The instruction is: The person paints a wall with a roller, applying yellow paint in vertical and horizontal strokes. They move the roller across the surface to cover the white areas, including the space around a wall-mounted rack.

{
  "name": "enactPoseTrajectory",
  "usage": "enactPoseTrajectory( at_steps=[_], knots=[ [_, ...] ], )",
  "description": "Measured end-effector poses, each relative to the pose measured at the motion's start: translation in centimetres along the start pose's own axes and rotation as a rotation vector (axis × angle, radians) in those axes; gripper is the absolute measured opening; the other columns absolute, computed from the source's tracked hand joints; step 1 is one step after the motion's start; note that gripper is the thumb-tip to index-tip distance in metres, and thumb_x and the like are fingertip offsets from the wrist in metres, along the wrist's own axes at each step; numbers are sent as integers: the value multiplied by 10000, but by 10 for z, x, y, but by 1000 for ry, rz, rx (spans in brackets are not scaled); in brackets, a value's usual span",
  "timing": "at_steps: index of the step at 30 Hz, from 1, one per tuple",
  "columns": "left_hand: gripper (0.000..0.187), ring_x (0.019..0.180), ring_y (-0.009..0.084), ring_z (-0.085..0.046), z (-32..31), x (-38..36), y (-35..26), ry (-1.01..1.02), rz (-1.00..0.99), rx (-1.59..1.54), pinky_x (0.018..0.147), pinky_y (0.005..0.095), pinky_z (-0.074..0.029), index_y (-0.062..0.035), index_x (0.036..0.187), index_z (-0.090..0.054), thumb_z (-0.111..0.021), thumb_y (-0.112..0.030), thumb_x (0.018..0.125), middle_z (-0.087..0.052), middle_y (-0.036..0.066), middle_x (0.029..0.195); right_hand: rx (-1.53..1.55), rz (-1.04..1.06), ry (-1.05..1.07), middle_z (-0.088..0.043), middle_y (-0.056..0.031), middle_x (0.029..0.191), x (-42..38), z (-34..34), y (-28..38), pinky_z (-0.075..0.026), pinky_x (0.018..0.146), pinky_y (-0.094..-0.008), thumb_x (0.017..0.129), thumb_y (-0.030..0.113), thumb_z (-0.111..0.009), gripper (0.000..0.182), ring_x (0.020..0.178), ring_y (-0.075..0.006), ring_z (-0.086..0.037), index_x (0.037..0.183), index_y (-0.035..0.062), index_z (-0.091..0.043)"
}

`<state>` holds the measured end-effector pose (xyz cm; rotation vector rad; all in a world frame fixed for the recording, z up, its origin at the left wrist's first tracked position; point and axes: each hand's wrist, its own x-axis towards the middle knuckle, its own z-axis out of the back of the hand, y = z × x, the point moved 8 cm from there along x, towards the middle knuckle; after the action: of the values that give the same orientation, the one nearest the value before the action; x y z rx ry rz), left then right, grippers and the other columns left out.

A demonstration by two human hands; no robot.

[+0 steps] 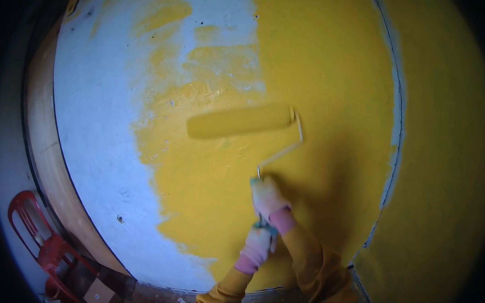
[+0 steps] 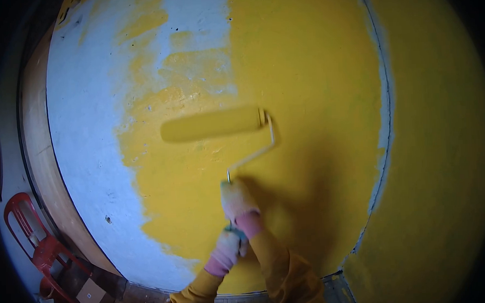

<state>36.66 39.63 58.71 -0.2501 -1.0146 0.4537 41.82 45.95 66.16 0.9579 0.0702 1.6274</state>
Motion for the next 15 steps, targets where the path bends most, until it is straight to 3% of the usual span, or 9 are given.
enactPoseTrajectory(
  at_steps=[1, 2, 4, 5, 6, 8, 12, 14, 15],
  knots=[
    [125, 376, 178, -440, -16, -29, 13, 41, 57, 42, 389, 285, -365, -67, 546, -483, -460, -53, 668, -457, 43, 460, -386, 207, -158, -541, -174, 645, -26, -14, 4, -463, 516, -399, 722, 122, -459, 143, 620, -290, -569, 775, 6, -525],
    [135, 380, 168, -439, -30, -54, 24, 81, 107, 84, 391, 283, -364, -71, 542, -488, -477, -64, 676, -461, 40, 465, -385, 150, -178, -532, -154, 613, -50, -27, -5, -454, 497, -389, 718, 102, -452, 117, 584, -292, -559, 769, 20, -519],
    [118, 379, 139, -430, -57, -113, 41, 107, 862, -666, 379, 275, -346, -68, 596, -513, -524, -104, 708, -460, 32, 471, -374, 139, 122, -528, -135, 602, -89, -85, -39, -440, 472, -363, 720, 145, -503, 107, 567, -249, -560, 751, 43, -505],
    [119, 378, 129, -426, -64, -130, 37, 38, 956, -791, 371, 267, -335, -69, 627, -514, -538, -133, 724, -452, 25, 470, -273, 72, 333, -526, -127, 596, -102, -118, -62, -437, 471, -352, 727, 165, -521, 120, 561, -233, -560, 748, 49, -498],
    [129, 378, 119, -423, -69, -142, 33, -28, 1045, -914, 363, 260, -323, -70, 658, -514, -553, -162, 740, -445, 18, 469, -275, 72, 332, -526, -127, 596, -108, -110, -56, -437, 471, -352, 727, 165, -521, 120, 561, -233, -560, 748, 49, -498],
    [148, 377, 115, -417, -65, -143, 19, -30, 1054, -954, 359, 253, -315, -75, 677, -512, -556, -196, 750, -440, 12, 472, 1115, -627, 329, -475, -46, 594, -141, -97, -57, -395, 434, -302, 800, 196, -462, 157, 484, -147, -487, 733, 55, -454],
    [181, 358, 107, -393, -45, -128, 1, -144, 1036, -1031, 344, 242, -299, -87, 700, -498, -551, -243, 774, -445, 9, 494, 892, -452, 56, -498, -55, 633, -158, -44, -52, -420, 462, -275, 828, 202, -444, 161, 526, -137, -514, 827, 43, -471],
    [185, 366, 114, -396, -39, -120, 2, -164, 1001, -1079, 354, 236, -303, -76, 718, -495, -534, -244, 784, -436, 13, 486, 419, -155, -372, -541, -86, 711, -189, -8, -58, -451, 522, -283, 830, 178, -438, 177, 605, -157, -558, 926, 34, -474],
    [192, 374, 122, -399, -37, -117, 3, -183, 979, -1125, 363, 230, -307, -65, 735, -492, -517, -245, 795, -427, 16, 479, 416, -153, -375, -541, -86, 711, -205, -17, -65, -451, 522, -283, 830, 178, -438, 177, 605, -157, -558, 926, 34, -474]
  ],
)
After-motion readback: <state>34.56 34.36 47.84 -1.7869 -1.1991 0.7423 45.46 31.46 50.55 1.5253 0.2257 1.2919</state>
